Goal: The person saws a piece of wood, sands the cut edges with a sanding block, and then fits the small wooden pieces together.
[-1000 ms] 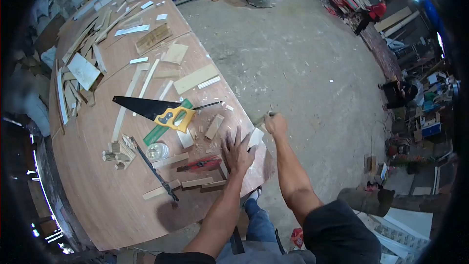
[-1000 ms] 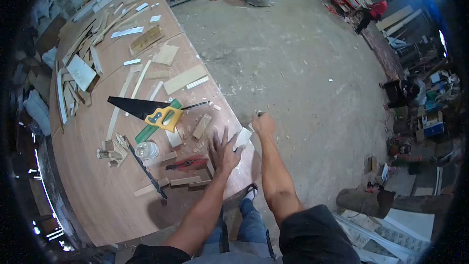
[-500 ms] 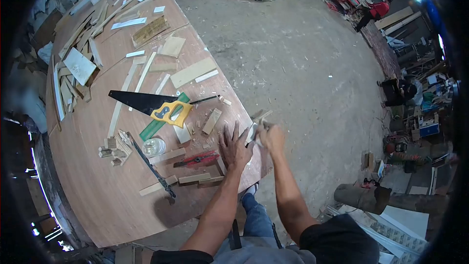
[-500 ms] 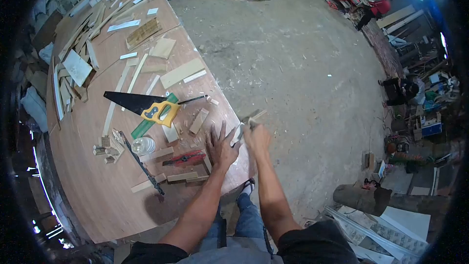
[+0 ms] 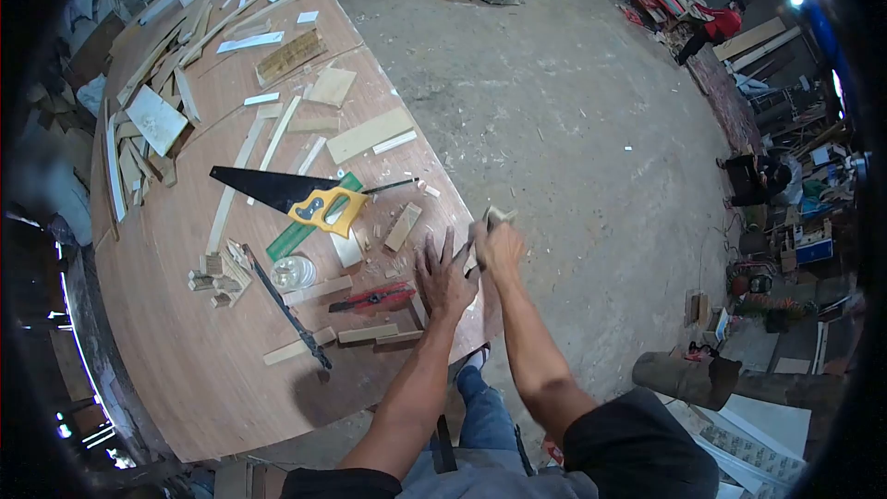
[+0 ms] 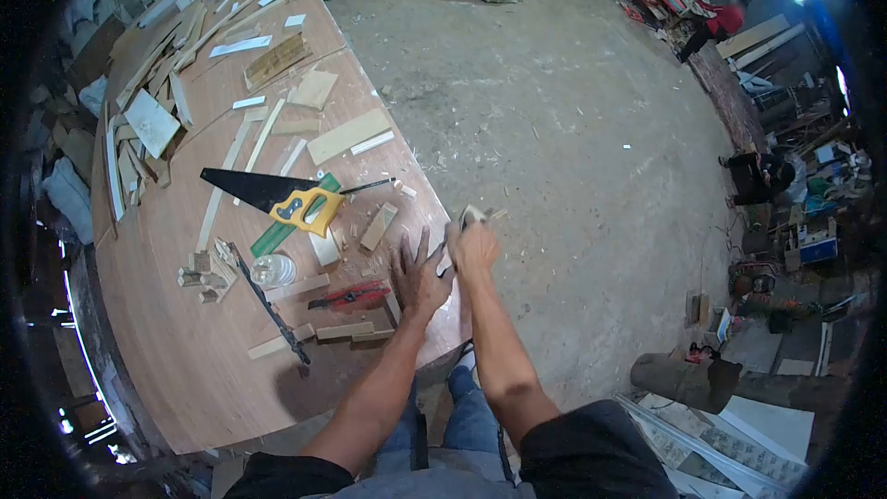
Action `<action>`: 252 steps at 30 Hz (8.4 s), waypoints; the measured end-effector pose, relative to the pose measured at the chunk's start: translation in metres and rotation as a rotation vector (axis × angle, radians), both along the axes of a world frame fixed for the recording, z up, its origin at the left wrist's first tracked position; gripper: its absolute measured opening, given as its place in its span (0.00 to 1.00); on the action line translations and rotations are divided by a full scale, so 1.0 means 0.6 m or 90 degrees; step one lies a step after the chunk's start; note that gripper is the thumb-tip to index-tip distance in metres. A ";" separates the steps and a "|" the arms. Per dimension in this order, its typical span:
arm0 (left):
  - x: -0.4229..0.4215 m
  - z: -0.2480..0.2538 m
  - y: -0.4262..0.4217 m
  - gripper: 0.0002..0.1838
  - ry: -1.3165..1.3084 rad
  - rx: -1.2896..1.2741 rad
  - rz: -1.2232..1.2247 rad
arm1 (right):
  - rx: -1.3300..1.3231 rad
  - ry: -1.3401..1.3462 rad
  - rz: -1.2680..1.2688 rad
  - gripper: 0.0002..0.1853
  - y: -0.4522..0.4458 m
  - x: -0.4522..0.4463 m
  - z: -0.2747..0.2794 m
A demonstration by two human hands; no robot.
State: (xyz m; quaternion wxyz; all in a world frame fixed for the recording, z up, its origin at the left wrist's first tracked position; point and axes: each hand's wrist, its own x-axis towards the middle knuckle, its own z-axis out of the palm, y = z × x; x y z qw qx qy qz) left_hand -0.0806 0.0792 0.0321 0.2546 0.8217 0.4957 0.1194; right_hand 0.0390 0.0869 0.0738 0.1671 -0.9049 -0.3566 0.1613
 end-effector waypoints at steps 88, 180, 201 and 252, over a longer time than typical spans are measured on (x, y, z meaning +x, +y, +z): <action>-0.001 0.005 -0.001 0.31 -0.018 0.031 -0.013 | 0.015 0.028 -0.028 0.22 -0.011 -0.007 0.008; -0.319 0.158 0.022 0.22 -0.559 -0.404 0.403 | 0.113 -0.193 0.512 0.28 -0.048 0.006 -0.022; -0.016 0.308 -0.205 0.38 -0.838 -0.323 0.614 | 0.362 0.394 1.001 0.26 -0.063 0.046 0.234; -0.012 0.412 -0.179 0.26 -1.143 0.037 0.406 | 0.428 0.636 0.874 0.25 -0.043 0.006 0.385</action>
